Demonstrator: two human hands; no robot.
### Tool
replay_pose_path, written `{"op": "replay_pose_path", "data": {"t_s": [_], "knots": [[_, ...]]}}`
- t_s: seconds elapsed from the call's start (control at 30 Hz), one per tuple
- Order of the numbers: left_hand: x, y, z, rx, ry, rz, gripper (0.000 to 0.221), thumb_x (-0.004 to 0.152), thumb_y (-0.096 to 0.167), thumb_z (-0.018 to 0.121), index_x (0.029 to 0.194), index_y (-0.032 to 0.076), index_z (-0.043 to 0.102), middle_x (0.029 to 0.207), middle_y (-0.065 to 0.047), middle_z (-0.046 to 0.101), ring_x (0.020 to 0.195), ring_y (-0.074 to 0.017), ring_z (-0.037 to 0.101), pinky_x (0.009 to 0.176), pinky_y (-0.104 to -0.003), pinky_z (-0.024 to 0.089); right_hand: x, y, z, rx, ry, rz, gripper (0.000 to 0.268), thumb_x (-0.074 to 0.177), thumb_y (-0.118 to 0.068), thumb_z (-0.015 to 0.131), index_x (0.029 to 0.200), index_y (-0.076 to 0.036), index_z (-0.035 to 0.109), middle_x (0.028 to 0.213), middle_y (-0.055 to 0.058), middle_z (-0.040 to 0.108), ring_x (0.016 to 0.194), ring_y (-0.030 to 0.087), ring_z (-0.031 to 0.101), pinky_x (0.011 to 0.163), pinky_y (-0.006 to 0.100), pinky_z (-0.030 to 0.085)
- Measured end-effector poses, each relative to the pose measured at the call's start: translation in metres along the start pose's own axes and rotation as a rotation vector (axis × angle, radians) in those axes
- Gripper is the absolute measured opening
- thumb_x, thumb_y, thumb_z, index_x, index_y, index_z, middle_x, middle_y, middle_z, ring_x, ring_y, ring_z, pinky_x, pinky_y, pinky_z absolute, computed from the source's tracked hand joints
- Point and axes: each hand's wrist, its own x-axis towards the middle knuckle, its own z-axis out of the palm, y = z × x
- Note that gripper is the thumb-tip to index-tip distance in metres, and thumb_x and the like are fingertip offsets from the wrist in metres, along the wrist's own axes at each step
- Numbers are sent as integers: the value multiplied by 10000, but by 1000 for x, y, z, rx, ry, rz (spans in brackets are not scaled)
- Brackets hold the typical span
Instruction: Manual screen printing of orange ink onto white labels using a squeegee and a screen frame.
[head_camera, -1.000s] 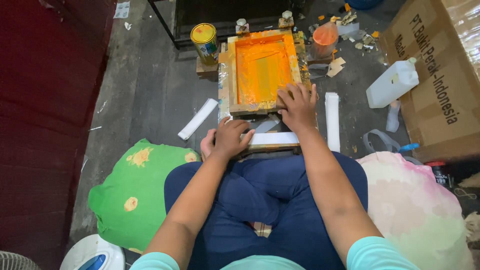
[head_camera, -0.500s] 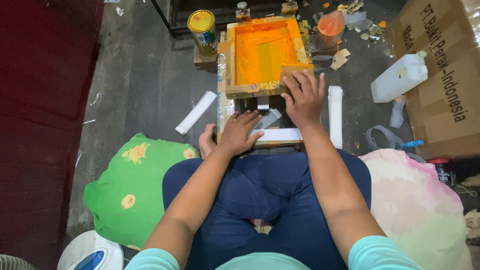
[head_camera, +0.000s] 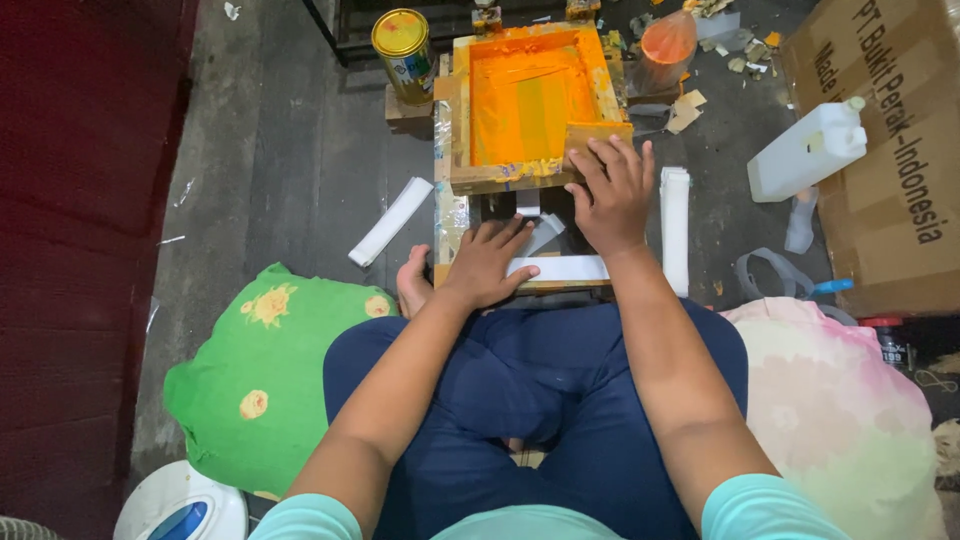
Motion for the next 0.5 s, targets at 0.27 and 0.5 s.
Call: {"op": "replay_pose_path", "data": {"t_s": [0.27, 0.5], "knots": [[2, -1, -5, -66, -10, -12, 779, 986, 748, 291, 1562, 247, 443, 1507, -53, 557, 1361, -284, 498, 1041, -485, 377, -1, 0, 0, -2, -21, 5, 517, 894, -107, 879, 1354, -199, 662, 1340, 71, 569, 1386, 350, 438, 1193, 670, 112], [5, 5, -2, -2, 6, -37, 807, 994, 742, 282, 1604, 221, 370, 1614, -78, 432, 1377, -301, 472, 1036, -491, 383, 0, 0, 0, 14, -17, 3, 512, 896, -99, 872, 1355, -186, 663, 1333, 78, 565, 1381, 356, 435, 1188, 684, 118]]}}
